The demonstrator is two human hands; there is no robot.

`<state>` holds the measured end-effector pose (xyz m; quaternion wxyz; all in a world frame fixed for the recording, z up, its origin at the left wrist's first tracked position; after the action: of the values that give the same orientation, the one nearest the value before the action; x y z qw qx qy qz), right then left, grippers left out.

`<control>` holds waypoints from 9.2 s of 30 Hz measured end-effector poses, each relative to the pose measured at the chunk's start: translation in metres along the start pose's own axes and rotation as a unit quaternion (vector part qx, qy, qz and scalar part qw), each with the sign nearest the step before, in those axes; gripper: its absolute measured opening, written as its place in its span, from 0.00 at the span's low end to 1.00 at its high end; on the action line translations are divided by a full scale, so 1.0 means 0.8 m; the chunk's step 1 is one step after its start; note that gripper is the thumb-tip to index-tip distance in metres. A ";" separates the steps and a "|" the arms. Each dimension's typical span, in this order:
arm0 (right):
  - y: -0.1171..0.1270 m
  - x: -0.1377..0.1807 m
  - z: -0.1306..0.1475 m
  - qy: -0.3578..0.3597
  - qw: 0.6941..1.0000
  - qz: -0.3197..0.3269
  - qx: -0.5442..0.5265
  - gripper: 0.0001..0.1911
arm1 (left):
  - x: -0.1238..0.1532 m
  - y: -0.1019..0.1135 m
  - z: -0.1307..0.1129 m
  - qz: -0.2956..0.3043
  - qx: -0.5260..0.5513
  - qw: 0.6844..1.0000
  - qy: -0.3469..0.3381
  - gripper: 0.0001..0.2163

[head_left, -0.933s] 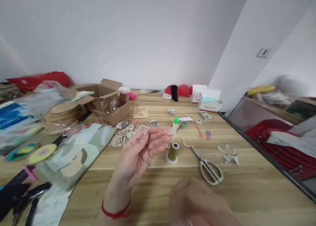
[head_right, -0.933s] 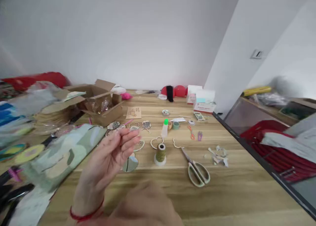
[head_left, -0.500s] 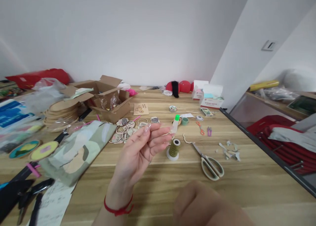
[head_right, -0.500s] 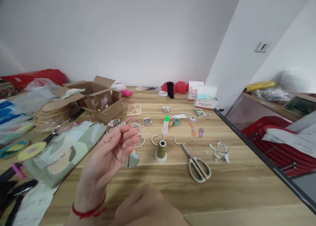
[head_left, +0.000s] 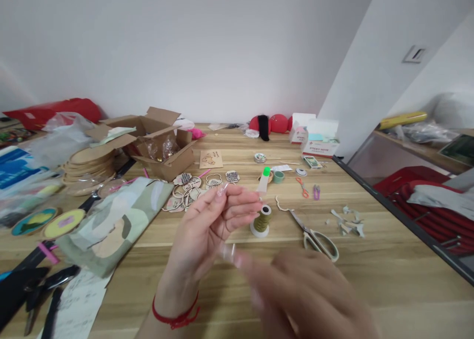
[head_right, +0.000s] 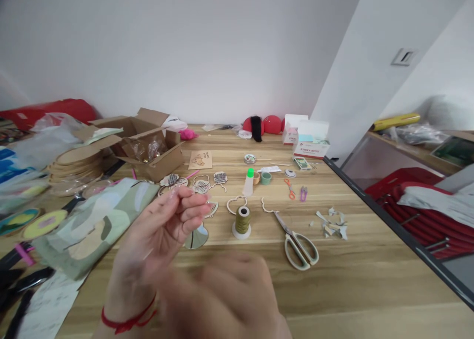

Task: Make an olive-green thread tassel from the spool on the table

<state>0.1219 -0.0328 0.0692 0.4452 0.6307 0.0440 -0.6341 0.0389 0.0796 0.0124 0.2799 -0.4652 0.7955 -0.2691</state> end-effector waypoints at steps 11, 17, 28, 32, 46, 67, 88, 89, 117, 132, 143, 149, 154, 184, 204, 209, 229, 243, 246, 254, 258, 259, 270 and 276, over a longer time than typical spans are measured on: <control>-0.019 -0.009 -0.018 -0.015 0.998 0.000 -0.065 0.23 | 0.003 -0.003 -0.004 0.000 -0.024 1.000 -0.021 0.09; -0.023 -0.009 -0.019 -0.017 0.998 -0.002 -0.054 0.25 | 0.002 -0.003 -0.005 -0.013 -0.025 0.999 -0.027 0.07; -0.040 -0.014 -0.012 0.001 1.000 0.025 0.016 0.23 | 0.008 0.003 -0.012 -0.059 -0.037 0.996 -0.060 0.06; -0.049 -0.014 -0.011 -0.003 0.998 0.052 0.033 0.24 | 0.009 0.005 -0.012 -0.074 -0.033 0.995 -0.067 0.07; -0.074 -0.012 -0.006 0.012 0.991 0.102 0.086 0.29 | 0.012 0.014 -0.009 -0.135 -0.020 0.988 -0.072 0.06; -0.029 -0.019 -0.015 -0.048 0.993 -0.096 -0.053 0.13 | 0.005 0.023 -0.011 -0.163 -0.032 0.982 -0.094 0.06; -0.055 -0.023 -0.001 -0.015 1.000 -0.024 0.003 0.19 | 0.014 0.024 -0.005 -0.196 0.005 0.973 -0.124 0.02; -0.055 -0.023 -0.001 -0.015 1.000 -0.024 0.004 0.20 | 0.014 0.024 -0.005 -0.198 0.004 0.972 -0.125 0.02; -0.091 -0.018 -0.007 -0.049 0.993 0.102 -0.020 0.31 | 0.015 0.036 -0.011 -0.242 -0.071 0.957 -0.141 0.05; -0.065 -0.012 -0.024 -0.057 0.996 0.011 -0.068 0.26 | 0.013 0.028 -0.018 -0.192 -0.094 0.963 -0.164 0.05; -0.065 -0.018 -0.018 -0.053 0.998 0.033 -0.008 0.29 | 0.020 0.032 -0.025 -0.213 -0.184 0.940 -0.192 0.05; -0.055 -0.014 -0.022 -0.070 0.996 0.005 -0.052 0.29 | 0.016 0.030 -0.020 -0.199 -0.154 0.952 -0.177 0.05; -0.056 -0.014 -0.022 -0.066 0.997 0.002 -0.044 0.28 | 0.015 0.027 -0.015 -0.193 -0.128 0.959 -0.162 0.04; -0.107 -0.004 -0.068 -0.233 0.960 0.077 -0.133 0.31 | -0.004 0.062 -0.024 -0.244 -0.121 0.945 -0.184 0.06; -0.271 0.083 -0.103 -0.185 0.801 0.568 -0.044 0.10 | 0.041 0.108 -0.127 -0.342 -0.263 0.816 -0.383 0.10; -0.301 0.093 -0.067 -0.123 0.799 0.588 -0.029 0.15 | 0.041 0.112 -0.132 -0.342 -0.274 0.815 -0.379 0.09; -0.289 0.086 -0.118 -0.141 0.800 0.582 -0.035 0.10 | -0.005 0.133 -0.057 -0.089 -0.707 0.697 0.080 0.12; -0.303 0.125 -0.125 -0.240 0.707 0.662 0.070 0.17 | -0.001 0.175 -0.031 -0.065 -0.778 0.590 0.204 0.19; -0.299 0.123 -0.130 -0.239 0.715 0.653 0.067 0.17 | -0.003 0.174 -0.028 -0.056 -0.775 0.597 0.203 0.19; -0.277 0.095 -0.145 -0.238 0.785 0.572 0.007 0.09 | -0.023 0.169 0.016 0.047 -0.722 0.645 0.247 0.12; -0.250 0.063 -0.142 -0.238 0.829 0.505 -0.042 0.11 | -0.035 0.159 0.040 0.083 -0.691 0.675 0.244 0.12; -0.242 0.057 -0.141 -0.237 0.837 0.490 -0.051 0.12 | -0.037 0.157 0.045 0.087 -0.681 0.684 0.245 0.10; -0.191 0.034 -0.170 -0.364 0.833 0.205 -0.363 0.23 | -0.042 0.132 0.025 0.036 -0.490 0.850 0.188 0.12; -0.230 0.045 -0.126 -0.400 0.665 0.270 -0.570 0.31 | -0.047 0.119 -0.004 -0.050 -0.304 0.948 0.074 0.17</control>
<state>0.0915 0.1209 -0.0744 0.8442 -0.0758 0.0426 -0.5289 -0.0042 0.1540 -0.0433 0.0515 -0.5463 0.8337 -0.0614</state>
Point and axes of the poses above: each hand's wrist, its own x-axis away from the middle knuckle, its own y-axis out of the back of the hand, z = x × y, the point moved 9 cm from there along -x, towards the middle knuckle, and after that the axes turned 3 degrees about z, right-handed, at the moved point
